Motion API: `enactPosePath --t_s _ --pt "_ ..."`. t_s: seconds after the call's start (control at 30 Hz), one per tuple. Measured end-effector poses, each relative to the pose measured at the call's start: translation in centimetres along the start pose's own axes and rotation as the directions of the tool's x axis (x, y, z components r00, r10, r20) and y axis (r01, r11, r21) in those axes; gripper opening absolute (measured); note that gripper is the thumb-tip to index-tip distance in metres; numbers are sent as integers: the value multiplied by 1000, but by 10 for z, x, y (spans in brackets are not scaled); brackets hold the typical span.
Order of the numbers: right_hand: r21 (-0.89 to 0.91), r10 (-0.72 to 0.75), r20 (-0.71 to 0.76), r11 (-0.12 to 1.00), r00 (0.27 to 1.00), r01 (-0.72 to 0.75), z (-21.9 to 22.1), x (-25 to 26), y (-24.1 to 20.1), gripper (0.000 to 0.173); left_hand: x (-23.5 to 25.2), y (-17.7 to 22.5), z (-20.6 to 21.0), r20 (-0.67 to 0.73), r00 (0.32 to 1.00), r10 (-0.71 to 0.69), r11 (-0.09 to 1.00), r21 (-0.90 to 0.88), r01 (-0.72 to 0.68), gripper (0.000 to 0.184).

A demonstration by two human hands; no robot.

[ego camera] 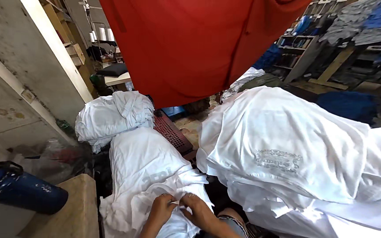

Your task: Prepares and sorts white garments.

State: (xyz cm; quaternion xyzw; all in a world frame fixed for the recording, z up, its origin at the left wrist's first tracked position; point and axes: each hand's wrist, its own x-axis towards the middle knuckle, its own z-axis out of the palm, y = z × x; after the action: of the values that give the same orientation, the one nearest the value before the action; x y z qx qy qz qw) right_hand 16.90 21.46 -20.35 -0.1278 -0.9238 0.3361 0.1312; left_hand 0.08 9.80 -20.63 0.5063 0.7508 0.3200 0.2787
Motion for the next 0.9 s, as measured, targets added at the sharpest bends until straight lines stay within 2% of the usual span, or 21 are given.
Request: enactPosePath --t_s 0.07,0.1,0.17,0.2,0.3,0.4,0.5,0.6,0.63,0.7,0.77,0.8,0.9 --pt "15 -25 181 1000 983 23 10 -18 -5 24 4 -2 -6 -22 998 -50 997 -57 49 22" --pt "-27 -21 309 999 951 31 14 -24 -5 27 5 -2 -9 -29 997 -68 994 -93 65 24" --pt "-169 92 529 986 844 -2 17 -27 1 30 6 0 -16 -7 995 -102 983 -153 100 28" --pt "-207 137 548 978 825 -25 17 -26 4 27 6 -1 -18 3 995 -100 982 -159 99 26" --pt "-178 170 487 980 856 -93 -8 -10 3 23 1 -7 -16 16 1000 -14 992 -124 16 22" --pt "-119 78 302 992 950 -44 -31 8 2 17 -7 -3 -9 35 998 43 995 -95 -40 23" --pt "-107 76 159 992 984 -60 -40 20 -2 16 -8 9 -2 68 997 23 1000 -14 -22 40" --pt "-54 99 20 994 995 -97 -17 9 -5 20 -2 6 3 -1 1000 1 1000 26 -1 28" --pt "-20 104 32 994 994 -103 -8 0 -6 22 1 2 3 -30 1000 -10 1000 -10 10 24" --pt "7 94 225 995 970 -98 7 -19 -8 25 8 0 -2 -45 997 -70 990 -129 64 23" --pt "-66 81 445 996 892 -57 22 -37 -2 29 12 3 -11 -11 992 -125 966 -230 119 31" --pt "-126 86 503 992 860 -25 28 -44 6 31 13 2 -13 -10 993 -120 957 -267 113 31" --pt "-196 133 533 980 836 -31 24 -43 16 26 11 -4 -17 -7 1000 -30 959 -282 27 16"
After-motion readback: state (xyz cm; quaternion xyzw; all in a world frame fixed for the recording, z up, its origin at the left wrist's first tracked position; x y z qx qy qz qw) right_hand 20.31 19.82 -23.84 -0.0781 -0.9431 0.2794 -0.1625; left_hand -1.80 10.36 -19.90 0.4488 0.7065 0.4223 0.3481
